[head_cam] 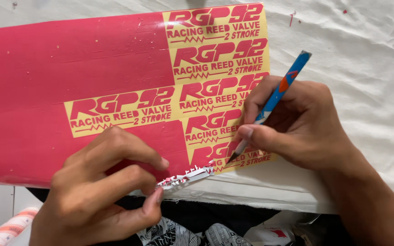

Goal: The person uses a blue craft knife to carefully cut and remove the excess red vinyl around the text on a sticker sheet. They peel away the small cut pieces by hand and place them into a pile on the white cloth. The person then smooths the remaining sticker sheet with their hands.

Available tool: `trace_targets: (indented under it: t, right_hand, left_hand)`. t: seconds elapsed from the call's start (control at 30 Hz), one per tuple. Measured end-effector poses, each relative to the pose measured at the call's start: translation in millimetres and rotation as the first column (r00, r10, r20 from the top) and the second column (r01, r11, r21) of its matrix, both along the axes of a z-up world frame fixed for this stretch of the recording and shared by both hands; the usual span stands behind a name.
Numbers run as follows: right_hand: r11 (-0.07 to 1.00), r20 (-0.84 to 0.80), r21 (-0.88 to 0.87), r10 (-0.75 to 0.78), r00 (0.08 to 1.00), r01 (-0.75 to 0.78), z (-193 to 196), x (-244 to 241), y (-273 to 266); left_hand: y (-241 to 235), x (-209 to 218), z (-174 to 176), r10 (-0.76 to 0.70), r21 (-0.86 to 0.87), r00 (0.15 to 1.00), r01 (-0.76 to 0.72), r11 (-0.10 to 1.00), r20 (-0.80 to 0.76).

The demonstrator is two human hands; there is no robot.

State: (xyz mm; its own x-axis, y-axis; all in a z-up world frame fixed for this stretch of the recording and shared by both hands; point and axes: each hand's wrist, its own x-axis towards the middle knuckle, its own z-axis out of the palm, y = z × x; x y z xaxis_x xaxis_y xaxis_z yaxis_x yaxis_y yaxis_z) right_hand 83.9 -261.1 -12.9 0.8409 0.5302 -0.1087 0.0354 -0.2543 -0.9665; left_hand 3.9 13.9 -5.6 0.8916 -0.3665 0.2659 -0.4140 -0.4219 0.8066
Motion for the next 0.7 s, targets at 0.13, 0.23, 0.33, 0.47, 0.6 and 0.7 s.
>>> trace_targets:
  t: [0.13, 0.23, 0.33, 0.47, 0.6, 0.7]
  right_hand:
    - [0.996, -0.078, -0.063, -0.068, 0.995, 0.063, 5.5, 4.0, 0.4]
    - [0.994, -0.100, -0.051, -0.102, 0.990, 0.097, 12.5, -4.9, 12.0]
    - [0.999, -0.050, 0.044, -0.027, 0.998, 0.030, 4.8, -4.1, 20.9]
    - [0.996, -0.021, 0.078, -0.032, 0.999, 0.033, -3.0, -5.6, 19.1]
    - [0.998, 0.039, 0.050, -0.045, 0.998, 0.043, -6.4, -10.5, 17.7]
    - [0.997, 0.030, 0.069, -0.040, 0.999, 0.038, -4.7, -11.9, 19.8]
  left_hand:
    - [2.4, 2.4, -4.7, -0.058, -0.005, 0.996, 0.059, 0.998, 0.064]
    - [2.7, 1.5, -6.0, -0.056, -0.019, 0.995, 0.058, 0.998, 0.087]
    - [3.0, 3.5, -5.3, -0.069, -0.033, 0.992, 0.072, 0.997, 0.104]
    - [3.9, -0.5, -5.4, -0.044, -0.049, 0.996, 0.048, 0.998, 0.079]
    - [5.2, -2.7, -6.2, -0.044, -0.051, 0.994, 0.049, 0.997, 0.096]
    - [3.8, -4.1, -3.2, -0.061, -0.046, 0.993, 0.067, 0.997, 0.105]
